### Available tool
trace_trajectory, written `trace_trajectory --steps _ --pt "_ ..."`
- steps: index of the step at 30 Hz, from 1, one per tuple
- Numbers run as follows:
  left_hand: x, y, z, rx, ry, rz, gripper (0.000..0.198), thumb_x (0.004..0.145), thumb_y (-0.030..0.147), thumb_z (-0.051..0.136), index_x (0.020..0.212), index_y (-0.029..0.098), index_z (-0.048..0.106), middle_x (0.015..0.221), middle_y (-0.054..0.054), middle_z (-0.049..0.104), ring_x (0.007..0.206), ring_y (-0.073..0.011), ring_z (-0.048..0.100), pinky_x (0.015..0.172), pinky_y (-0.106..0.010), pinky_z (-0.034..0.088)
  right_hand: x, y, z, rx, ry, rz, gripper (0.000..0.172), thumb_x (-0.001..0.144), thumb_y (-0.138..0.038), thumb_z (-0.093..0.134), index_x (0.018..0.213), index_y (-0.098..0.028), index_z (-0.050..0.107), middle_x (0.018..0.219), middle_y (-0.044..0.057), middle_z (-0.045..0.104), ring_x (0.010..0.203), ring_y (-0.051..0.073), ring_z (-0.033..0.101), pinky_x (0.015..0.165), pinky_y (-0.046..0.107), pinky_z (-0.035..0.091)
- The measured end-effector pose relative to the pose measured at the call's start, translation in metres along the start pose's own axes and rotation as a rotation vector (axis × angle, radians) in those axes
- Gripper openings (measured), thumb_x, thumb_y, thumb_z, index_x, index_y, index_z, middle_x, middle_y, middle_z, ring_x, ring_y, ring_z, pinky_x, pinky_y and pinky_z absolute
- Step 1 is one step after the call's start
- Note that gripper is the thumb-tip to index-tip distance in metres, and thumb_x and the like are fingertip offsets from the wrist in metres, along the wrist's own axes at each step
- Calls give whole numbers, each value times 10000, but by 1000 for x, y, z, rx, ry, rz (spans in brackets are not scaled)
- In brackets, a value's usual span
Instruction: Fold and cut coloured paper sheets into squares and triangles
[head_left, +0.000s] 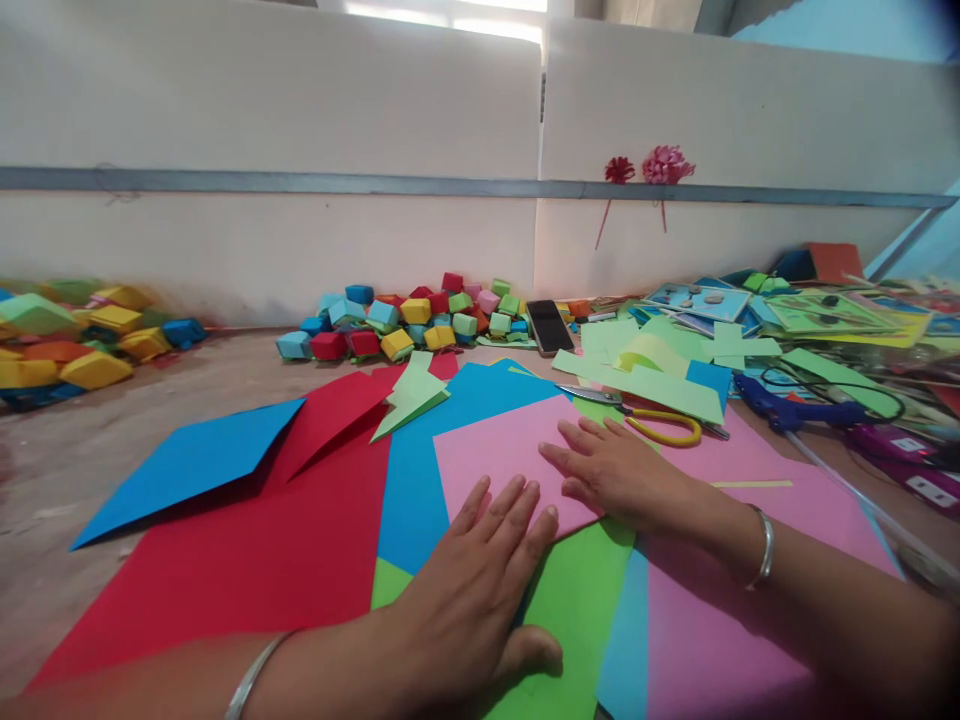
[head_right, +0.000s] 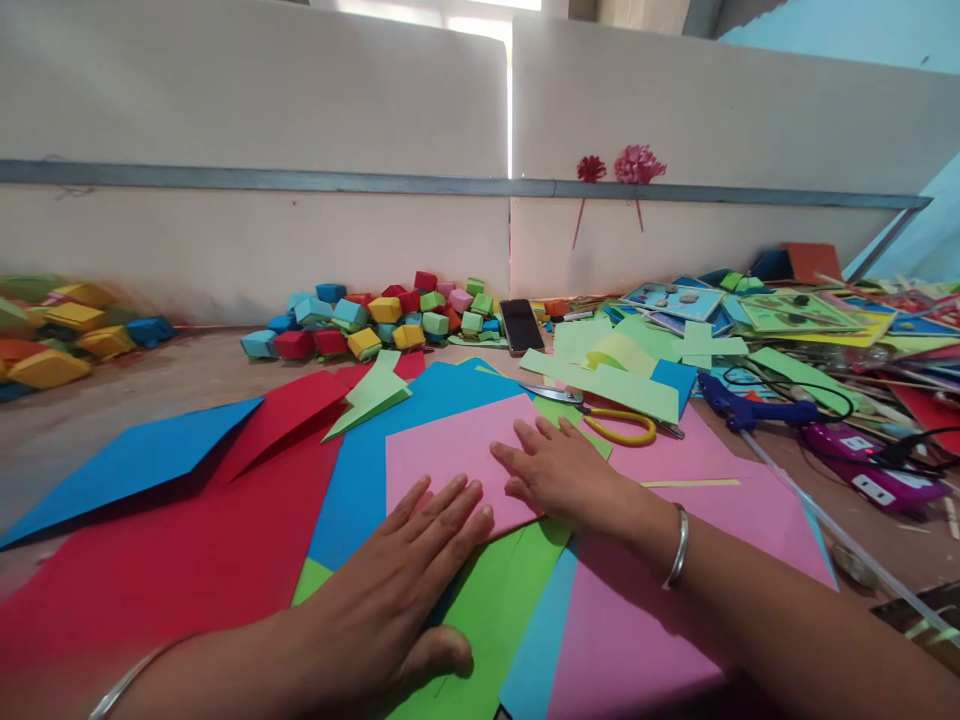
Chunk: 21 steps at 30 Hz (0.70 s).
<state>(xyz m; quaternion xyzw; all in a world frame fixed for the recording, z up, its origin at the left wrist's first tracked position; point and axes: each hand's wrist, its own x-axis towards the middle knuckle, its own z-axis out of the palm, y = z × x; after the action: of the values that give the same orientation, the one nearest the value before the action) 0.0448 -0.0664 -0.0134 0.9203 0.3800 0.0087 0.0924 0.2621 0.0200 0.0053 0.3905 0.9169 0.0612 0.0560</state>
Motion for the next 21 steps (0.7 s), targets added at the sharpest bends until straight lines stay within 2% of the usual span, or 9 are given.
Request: trace_trajectory --steps 3,8,11,15,21 --pt "0 3 -6 -39 -69 -38 946 858 779 336 1558 146 268 1600 -243 180 1488 -423 123 1156 -699 191 -2 0 -1 -14 -5 36 466 1001 -372 465 1448 -240 489 1402 194 543 1208 366 565 902 500 481" --pt "0 9 -11 -17 -129 -86 897 887 742 359 1566 167 246 1608 -239 166 1487 -417 108 1161 -673 213 -1 7 8 16 55 -69 469 1019 -385 424 1466 -248 464 1460 189 485 1339 360 458 964 516 458" --pt "1 11 -13 8 -153 -91 887 890 736 374 1566 177 248 1611 -232 183 1489 -406 130 1168 -649 233 0 10 11 29 85 -91 461 1012 -386 440 1443 -233 496 1434 194 506 1320 351 478 977 506 454" --pt "-1 11 -12 36 -131 -92 855 891 697 456 1562 202 264 1613 -213 220 1491 -398 164 1174 -630 241 1 9 10 29 107 -101 455 1003 -404 456 1416 -225 525 1382 191 547 1277 342 511 973 494 457" --pt "-2 10 -10 32 -88 -62 848 899 670 478 1556 170 281 1596 -241 240 1492 -403 174 1166 -649 242 1 8 9 16 104 -95 447 1006 -403 450 1408 -224 530 1374 191 548 1265 346 519 959 494 467"
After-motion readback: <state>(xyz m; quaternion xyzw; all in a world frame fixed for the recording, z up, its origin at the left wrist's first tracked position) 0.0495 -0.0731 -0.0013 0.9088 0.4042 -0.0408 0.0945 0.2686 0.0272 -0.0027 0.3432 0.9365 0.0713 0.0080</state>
